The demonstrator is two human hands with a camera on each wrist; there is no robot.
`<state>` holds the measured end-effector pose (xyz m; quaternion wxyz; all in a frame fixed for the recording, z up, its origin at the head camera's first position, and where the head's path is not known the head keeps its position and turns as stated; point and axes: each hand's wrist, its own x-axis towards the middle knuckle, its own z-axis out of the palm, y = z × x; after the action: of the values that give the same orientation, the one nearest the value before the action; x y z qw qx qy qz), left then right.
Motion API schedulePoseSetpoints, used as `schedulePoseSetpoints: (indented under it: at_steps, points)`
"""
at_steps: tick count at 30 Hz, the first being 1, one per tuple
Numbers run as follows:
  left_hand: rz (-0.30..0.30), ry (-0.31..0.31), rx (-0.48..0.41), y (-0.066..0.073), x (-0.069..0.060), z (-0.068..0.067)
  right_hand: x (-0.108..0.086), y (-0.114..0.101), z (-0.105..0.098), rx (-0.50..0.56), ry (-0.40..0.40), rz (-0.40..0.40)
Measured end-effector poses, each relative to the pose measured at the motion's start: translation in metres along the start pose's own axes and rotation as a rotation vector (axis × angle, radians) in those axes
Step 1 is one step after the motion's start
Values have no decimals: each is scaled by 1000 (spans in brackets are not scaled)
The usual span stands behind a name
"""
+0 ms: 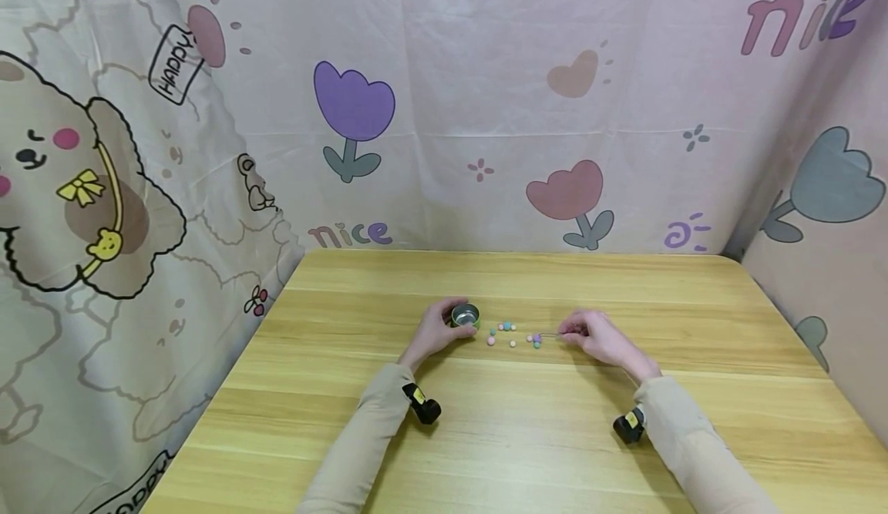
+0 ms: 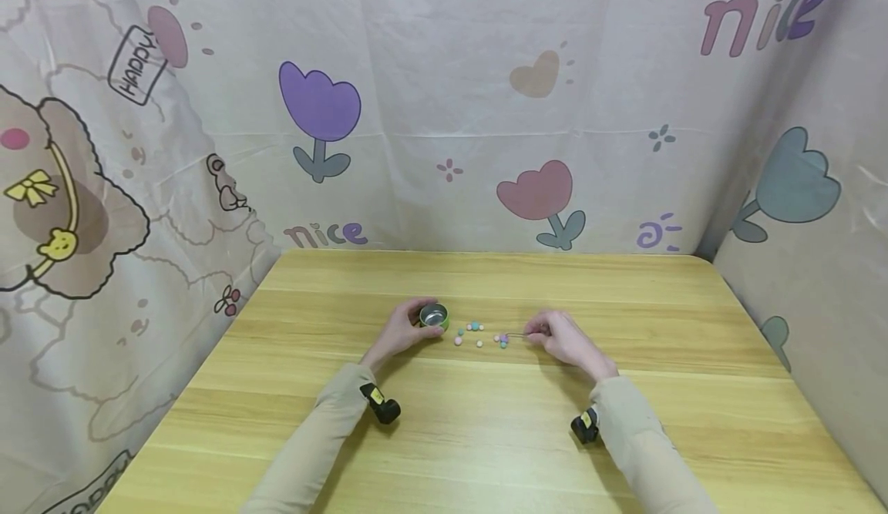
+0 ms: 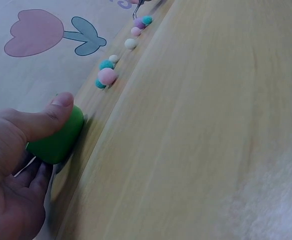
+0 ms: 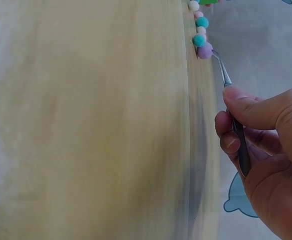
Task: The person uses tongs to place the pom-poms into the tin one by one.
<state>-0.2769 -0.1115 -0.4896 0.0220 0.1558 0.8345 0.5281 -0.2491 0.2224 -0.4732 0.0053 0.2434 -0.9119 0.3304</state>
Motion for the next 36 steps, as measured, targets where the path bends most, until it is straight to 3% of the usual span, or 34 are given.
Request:
schedulePoseSetpoints:
  at_steps: [12,26,36]
  points:
    - [-7,8,-6,1,1,0,0,-2,-2,15,34,24]
    - [-4,16,-11,-1,0,2,2,-4,1,-6,-16,41]
    - [3,6,-28,0,-1,1,3,-3,1,19,32,80]
